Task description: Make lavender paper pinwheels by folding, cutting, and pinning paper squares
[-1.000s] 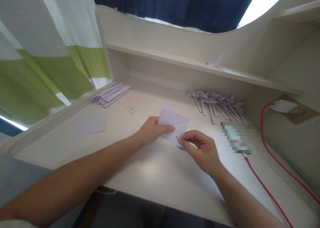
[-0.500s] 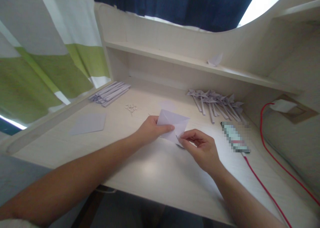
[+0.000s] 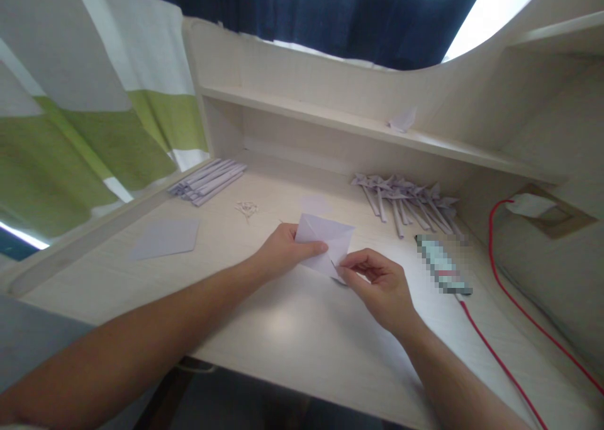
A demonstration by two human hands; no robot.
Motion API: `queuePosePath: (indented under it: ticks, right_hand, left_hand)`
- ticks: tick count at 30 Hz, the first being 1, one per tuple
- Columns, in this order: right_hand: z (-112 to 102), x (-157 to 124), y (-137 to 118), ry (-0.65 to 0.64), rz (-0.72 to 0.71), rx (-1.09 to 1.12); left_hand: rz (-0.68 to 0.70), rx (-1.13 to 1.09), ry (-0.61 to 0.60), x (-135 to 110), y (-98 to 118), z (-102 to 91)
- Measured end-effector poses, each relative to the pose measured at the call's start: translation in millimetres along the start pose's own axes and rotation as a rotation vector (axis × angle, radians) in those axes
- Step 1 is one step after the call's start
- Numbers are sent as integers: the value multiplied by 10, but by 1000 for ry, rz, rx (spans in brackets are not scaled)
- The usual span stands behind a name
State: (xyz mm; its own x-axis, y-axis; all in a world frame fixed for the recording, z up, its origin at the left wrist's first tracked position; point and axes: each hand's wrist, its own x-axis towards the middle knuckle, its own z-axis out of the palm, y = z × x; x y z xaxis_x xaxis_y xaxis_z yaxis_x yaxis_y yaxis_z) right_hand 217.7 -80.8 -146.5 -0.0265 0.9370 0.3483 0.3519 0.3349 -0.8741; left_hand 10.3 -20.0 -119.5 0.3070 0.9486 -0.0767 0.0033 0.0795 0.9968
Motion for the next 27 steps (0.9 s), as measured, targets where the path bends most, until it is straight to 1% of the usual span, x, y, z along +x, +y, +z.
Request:
queuePosePath:
  ticks: [9,16,27]
  right_hand:
    - [18,13,-70,15,14,50]
    - [25,14,-46,19,11,97]
    - [14,7,-10,21,26,115]
  left_hand:
    - [-1,-40,-23,18,-52,-11]
    - [12,-9,-25,18,-51,-26]
    - [3,-48,-13,28,-64,-8]
